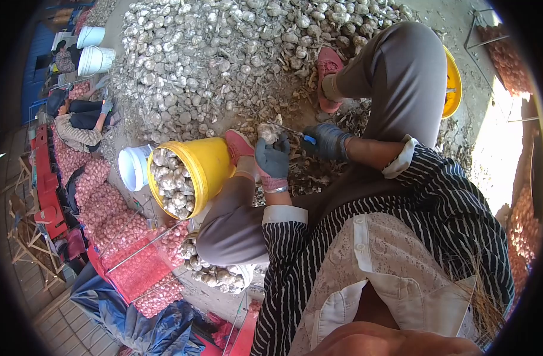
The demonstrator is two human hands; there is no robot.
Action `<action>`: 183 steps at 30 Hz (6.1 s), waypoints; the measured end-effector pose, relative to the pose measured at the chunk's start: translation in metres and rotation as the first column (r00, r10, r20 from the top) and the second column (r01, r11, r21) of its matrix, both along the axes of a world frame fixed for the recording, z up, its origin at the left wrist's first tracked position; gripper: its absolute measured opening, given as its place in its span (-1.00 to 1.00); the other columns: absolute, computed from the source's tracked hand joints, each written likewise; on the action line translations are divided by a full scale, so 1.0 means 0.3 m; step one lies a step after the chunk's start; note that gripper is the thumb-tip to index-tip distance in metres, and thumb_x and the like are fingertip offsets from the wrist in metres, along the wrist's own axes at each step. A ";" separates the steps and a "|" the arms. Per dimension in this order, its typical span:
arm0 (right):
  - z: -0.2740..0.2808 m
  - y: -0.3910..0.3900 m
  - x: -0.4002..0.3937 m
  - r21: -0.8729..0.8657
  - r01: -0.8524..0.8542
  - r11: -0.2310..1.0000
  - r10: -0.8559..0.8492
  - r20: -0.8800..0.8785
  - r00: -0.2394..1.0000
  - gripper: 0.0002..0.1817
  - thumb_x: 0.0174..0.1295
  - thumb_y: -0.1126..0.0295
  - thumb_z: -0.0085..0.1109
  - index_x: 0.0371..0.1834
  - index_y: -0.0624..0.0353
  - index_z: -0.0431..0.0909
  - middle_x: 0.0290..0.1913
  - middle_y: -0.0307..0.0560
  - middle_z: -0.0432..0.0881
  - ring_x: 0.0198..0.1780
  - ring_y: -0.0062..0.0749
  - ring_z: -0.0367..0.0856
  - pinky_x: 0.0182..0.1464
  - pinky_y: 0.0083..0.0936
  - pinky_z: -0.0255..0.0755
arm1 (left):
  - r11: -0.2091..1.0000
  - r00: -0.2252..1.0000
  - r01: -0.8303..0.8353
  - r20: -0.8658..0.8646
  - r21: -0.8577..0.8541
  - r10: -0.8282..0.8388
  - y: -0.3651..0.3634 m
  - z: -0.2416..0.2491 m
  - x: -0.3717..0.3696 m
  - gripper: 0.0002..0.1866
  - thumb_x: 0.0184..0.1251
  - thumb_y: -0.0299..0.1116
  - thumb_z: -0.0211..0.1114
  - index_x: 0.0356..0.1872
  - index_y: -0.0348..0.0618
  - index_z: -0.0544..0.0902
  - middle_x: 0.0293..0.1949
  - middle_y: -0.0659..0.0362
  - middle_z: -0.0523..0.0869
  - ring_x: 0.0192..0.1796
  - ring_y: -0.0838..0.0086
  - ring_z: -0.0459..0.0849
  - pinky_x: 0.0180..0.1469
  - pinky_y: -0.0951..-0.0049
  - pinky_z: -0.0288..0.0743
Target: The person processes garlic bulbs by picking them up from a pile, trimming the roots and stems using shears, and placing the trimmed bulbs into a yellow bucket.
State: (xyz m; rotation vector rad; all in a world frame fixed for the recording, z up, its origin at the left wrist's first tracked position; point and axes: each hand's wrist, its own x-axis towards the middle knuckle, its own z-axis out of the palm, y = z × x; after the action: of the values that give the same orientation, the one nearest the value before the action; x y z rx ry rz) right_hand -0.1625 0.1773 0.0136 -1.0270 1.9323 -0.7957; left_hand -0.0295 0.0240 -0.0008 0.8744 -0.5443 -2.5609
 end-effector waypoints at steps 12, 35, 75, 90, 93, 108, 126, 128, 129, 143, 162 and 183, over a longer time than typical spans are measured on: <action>0.031 -0.120 -0.022 -0.001 0.450 0.893 -0.365 0.582 0.727 -0.67 0.12 0.23 0.33 -0.17 0.19 0.52 -0.34 -0.29 0.55 -0.30 -0.60 0.43 -0.21 -0.51 0.43 | 0.608 0.893 0.408 0.437 -0.682 -0.109 0.006 -0.133 0.027 -0.60 0.34 -0.37 0.09 0.16 -0.32 0.44 0.09 0.02 0.55 0.12 0.30 0.55 0.18 0.32 0.44; -0.118 -0.163 -0.032 0.510 0.535 0.674 -0.623 0.781 0.041 -0.62 0.17 0.03 0.23 -0.34 0.17 0.54 -0.50 -0.12 0.58 -0.56 -0.41 0.53 -0.52 -0.43 0.44 | 0.980 0.970 -0.084 0.209 -0.180 0.121 -0.414 -0.183 -0.236 -0.50 0.32 -0.34 0.18 0.28 -0.11 0.32 0.12 0.03 0.53 0.14 0.21 0.51 0.22 0.15 0.37; -0.211 -0.151 0.003 0.480 0.377 0.792 -0.596 0.739 0.313 -0.64 0.26 0.05 0.13 -0.21 0.15 0.52 -0.41 -0.15 0.55 -0.37 -0.53 0.45 -0.27 -0.43 0.40 | -0.478 0.573 0.750 0.809 -0.456 0.127 -0.231 -0.404 -1.016 -0.37 0.11 -0.05 0.29 0.22 -0.04 0.45 0.26 0.07 0.36 0.14 0.12 0.50 0.16 0.12 0.37; -0.187 -0.160 -0.016 0.397 0.553 0.733 -0.633 0.696 0.339 -0.74 0.28 0.19 0.18 -0.25 0.17 0.45 -0.40 -0.27 0.50 -0.38 -0.62 0.37 -0.31 -0.48 0.36 | -0.019 0.459 0.887 0.886 -0.461 -0.069 -0.318 -0.643 -0.737 -0.36 0.07 -0.19 0.43 0.17 -0.21 0.44 0.02 -0.03 0.61 0.03 0.19 0.64 0.01 0.27 0.55; -0.213 -0.167 0.005 0.131 0.628 0.767 -0.601 0.490 0.632 -0.67 0.23 0.15 0.20 -0.17 0.18 0.42 -0.39 -0.13 0.54 -0.36 -0.42 0.49 -0.27 -0.38 0.39 | 0.804 0.752 0.446 0.652 -0.393 -0.098 -0.382 -0.540 -0.552 -0.56 0.24 -0.43 0.32 0.11 -0.34 0.45 -0.17 0.10 0.67 -0.37 0.47 0.68 -0.38 0.45 0.62; -0.004 -0.078 -0.054 -0.020 0.095 0.995 -0.095 0.002 0.995 -0.67 0.06 0.21 0.27 -0.23 0.20 0.48 -0.34 0.15 0.61 -0.21 0.05 0.61 -0.18 -0.19 0.44 | 0.346 0.872 0.409 0.473 -0.844 0.125 -0.110 -0.086 -0.094 -0.35 0.08 -0.54 0.34 0.27 -0.13 0.35 0.21 0.06 0.40 0.18 0.29 0.49 0.04 0.22 0.53; 0.065 -0.036 -0.027 -0.092 0.156 0.983 -0.155 0.015 0.988 -0.70 0.09 0.32 0.20 -0.15 0.20 0.48 -0.43 0.08 0.59 -0.33 -0.09 0.61 -0.27 -0.24 0.44 | 0.921 0.945 -0.135 0.231 -0.366 0.230 -0.031 -0.095 0.005 -0.61 0.18 -0.35 0.37 0.03 -0.14 0.52 -0.09 0.07 0.64 -0.11 0.29 0.64 0.07 0.21 0.50; 0.035 -0.040 -0.029 -0.137 0.068 0.988 -0.088 -0.147 0.985 -0.64 0.08 0.30 0.20 -0.08 0.21 0.46 -0.40 0.09 0.60 -0.32 -0.07 0.61 -0.26 -0.20 0.43 | 0.311 0.736 0.346 0.461 -0.885 0.495 -0.028 -0.062 -0.013 -0.42 -0.14 -0.49 0.52 0.01 -0.20 0.51 -0.02 0.06 0.55 0.02 0.32 0.53 0.18 0.28 0.38; 0.023 -0.041 -0.030 -0.180 -0.023 0.983 -0.035 -0.313 0.949 -0.58 0.07 0.28 0.19 -0.01 0.22 0.44 -0.37 0.10 0.60 -0.31 -0.04 0.61 -0.26 -0.15 0.43 | 0.334 0.713 0.407 0.524 -0.850 0.465 -0.028 -0.053 -0.021 -0.33 -0.25 -0.45 0.55 0.04 -0.22 0.50 0.10 0.04 0.48 0.13 0.29 0.44 0.21 0.33 0.35; 0.049 -0.044 -0.064 0.109 -0.261 0.959 0.279 -0.518 0.808 -0.50 0.08 0.20 0.15 0.01 0.32 0.42 -0.35 0.15 0.59 -0.29 0.00 0.59 -0.30 -0.09 0.42 | 0.124 0.733 0.602 0.607 -0.789 0.307 -0.044 -0.006 0.018 -0.16 -0.30 -0.41 0.58 0.19 -0.14 0.39 0.07 0.02 0.49 0.17 0.21 0.42 0.31 0.23 0.23; -0.008 -0.007 -0.011 0.146 -0.288 0.946 0.322 -0.353 0.879 -0.47 0.03 0.17 0.21 0.01 0.28 0.41 -0.35 0.11 0.61 -0.22 0.03 0.61 -0.21 -0.09 0.43 | 0.399 0.709 0.600 0.692 -0.693 0.137 -0.009 -0.019 0.026 -0.27 -0.14 -0.46 0.51 0.14 -0.23 0.36 0.04 0.01 0.57 0.07 0.33 0.59 0.16 0.35 0.46; -0.165 -0.026 -0.050 0.274 -0.136 0.952 0.200 -0.219 0.955 -0.69 0.07 0.19 0.19 -0.19 0.13 0.59 -0.27 -0.01 0.66 -0.21 -0.07 0.65 -0.17 -0.22 0.50 | 0.694 0.955 0.295 0.207 -0.657 -0.210 0.058 0.030 0.050 -0.49 0.16 -0.54 0.26 0.17 -0.22 0.37 -0.09 0.04 0.61 -0.20 0.31 0.67 -0.06 0.39 0.55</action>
State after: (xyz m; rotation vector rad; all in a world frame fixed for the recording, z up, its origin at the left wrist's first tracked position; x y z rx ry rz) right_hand -0.1775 0.1695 -0.0359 -1.1528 2.0537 -0.3221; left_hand -0.0143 0.0413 0.0081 0.6956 -1.6231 -2.2212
